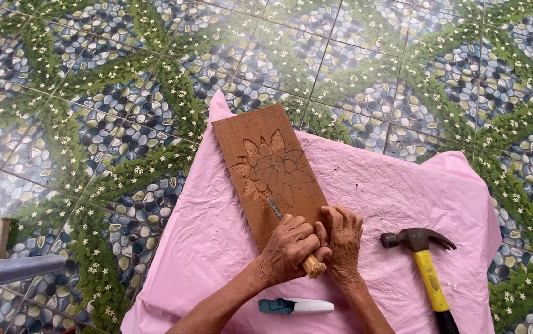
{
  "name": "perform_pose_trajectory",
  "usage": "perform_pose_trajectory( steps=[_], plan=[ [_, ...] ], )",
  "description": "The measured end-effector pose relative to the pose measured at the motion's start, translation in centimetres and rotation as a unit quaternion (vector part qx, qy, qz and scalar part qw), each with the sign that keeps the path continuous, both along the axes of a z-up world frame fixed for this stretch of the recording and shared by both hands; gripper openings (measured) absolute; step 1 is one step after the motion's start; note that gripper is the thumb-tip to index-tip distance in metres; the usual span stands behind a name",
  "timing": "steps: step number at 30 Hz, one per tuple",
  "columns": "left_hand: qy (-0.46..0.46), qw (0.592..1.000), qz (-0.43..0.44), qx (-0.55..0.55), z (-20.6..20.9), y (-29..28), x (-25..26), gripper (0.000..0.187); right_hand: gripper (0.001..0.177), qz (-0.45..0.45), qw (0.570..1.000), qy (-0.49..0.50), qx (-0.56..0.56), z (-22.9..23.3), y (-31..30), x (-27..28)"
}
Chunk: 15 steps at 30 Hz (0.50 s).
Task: Carving a floral design into a wooden board using a hammer and a wood chisel
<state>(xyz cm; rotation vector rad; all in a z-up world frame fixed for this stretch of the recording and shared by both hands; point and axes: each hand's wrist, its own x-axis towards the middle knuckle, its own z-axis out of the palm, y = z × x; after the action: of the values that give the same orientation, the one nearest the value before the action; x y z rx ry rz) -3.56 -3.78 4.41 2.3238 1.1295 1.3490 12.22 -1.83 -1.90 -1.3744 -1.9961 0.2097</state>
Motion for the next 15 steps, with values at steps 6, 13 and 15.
perform_pose_trajectory(
  steps=[6,13,15],
  plan=[
    [0.013,1.000,-0.001,0.001,-0.6,0.1,-0.1,0.027,0.039,0.002,1.000,-0.004,-0.005,0.2,0.0,0.0],
    [0.054,0.998,-0.010,-0.017,-3.0,-0.2,0.6,0.024,0.040,-0.003,1.000,-0.005,-0.012,-0.1,0.0,0.2],
    [0.051,0.998,-0.024,-0.028,-3.0,-0.2,0.6,0.027,0.042,0.008,1.000,-0.002,-0.021,-0.1,0.1,0.4]
  ],
)
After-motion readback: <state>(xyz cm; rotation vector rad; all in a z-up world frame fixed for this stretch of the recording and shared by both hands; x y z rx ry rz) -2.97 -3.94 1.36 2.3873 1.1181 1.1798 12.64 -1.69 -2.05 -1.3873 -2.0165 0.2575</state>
